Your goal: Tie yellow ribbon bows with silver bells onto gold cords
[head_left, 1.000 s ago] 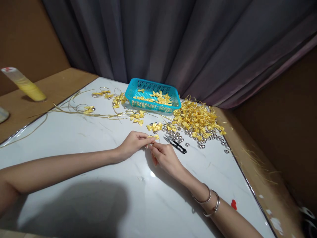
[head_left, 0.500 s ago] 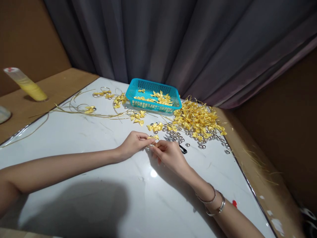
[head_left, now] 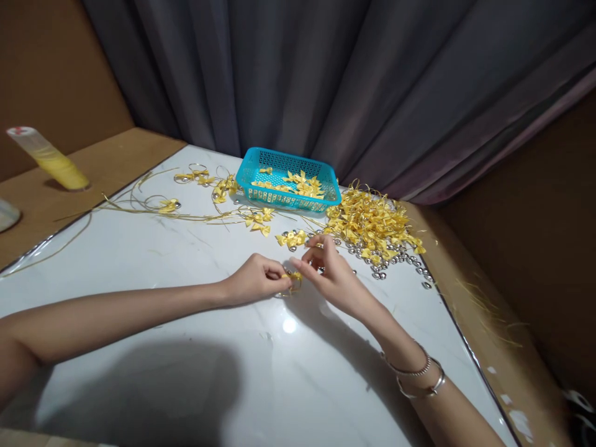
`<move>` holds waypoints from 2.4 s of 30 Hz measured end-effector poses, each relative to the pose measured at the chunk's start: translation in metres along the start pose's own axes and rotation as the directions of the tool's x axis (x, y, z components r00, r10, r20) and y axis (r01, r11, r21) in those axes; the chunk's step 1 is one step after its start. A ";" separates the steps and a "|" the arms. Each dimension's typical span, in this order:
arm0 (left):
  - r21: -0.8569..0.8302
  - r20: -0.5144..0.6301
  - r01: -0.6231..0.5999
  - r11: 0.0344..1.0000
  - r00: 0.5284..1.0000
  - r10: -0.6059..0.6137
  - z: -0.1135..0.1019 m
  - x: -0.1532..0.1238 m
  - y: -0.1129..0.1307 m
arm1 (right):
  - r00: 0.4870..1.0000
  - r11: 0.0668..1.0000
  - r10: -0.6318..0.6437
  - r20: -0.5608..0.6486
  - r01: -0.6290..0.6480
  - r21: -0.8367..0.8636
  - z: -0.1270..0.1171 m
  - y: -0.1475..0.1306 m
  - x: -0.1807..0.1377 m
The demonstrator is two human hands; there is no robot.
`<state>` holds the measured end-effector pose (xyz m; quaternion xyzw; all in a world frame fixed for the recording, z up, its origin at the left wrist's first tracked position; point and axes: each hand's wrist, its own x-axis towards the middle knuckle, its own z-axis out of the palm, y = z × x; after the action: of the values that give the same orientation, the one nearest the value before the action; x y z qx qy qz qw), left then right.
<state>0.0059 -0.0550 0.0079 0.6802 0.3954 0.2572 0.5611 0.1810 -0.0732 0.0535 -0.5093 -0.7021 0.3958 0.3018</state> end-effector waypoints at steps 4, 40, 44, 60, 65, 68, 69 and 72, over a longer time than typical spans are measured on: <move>0.008 0.058 -0.028 1.000 0.998 0.027 0.000 -0.003 -0.001 | 0.984 0.998 -0.060 0.166 0.055 0.034 0.012 0.003 0.001; -0.096 0.143 0.031 0.995 0.990 -0.017 -0.007 -0.001 0.002 | 0.999 0.893 -0.021 -0.032 0.033 0.449 0.019 0.008 0.002; -0.159 0.173 0.054 0.986 0.985 -0.026 -0.008 0.001 -0.001 | 0.997 0.894 -0.016 -0.070 0.045 0.447 0.020 0.011 0.003; -0.141 0.148 0.002 0.990 0.989 0.019 -0.009 0.003 0.001 | 0.998 0.915 -0.055 -0.038 0.065 0.397 0.021 0.011 0.002; -0.165 0.152 -0.023 0.986 0.987 0.048 -0.011 0.003 0.001 | 0.998 0.915 -0.051 -0.028 0.058 0.399 0.021 0.010 0.002; -0.123 0.135 0.003 0.992 0.991 0.014 -0.009 0.003 0.000 | 0.999 0.912 -0.040 -0.024 0.046 0.409 0.022 0.008 0.002; -0.111 0.134 0.012 0.994 0.991 0.003 -0.008 0.003 -0.001 | 0.999 0.908 -0.035 -0.020 0.040 0.417 0.022 0.007 0.002; -0.109 0.120 0.029 0.994 0.993 -0.016 -0.007 0.004 -0.003 | 1.000 0.887 -0.014 -0.010 0.017 0.461 0.022 0.006 0.002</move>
<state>0.0022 -0.0479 0.0062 0.6578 0.3539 0.2314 0.6233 0.1648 -0.0759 0.0377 -0.4187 -0.5914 0.5470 0.4192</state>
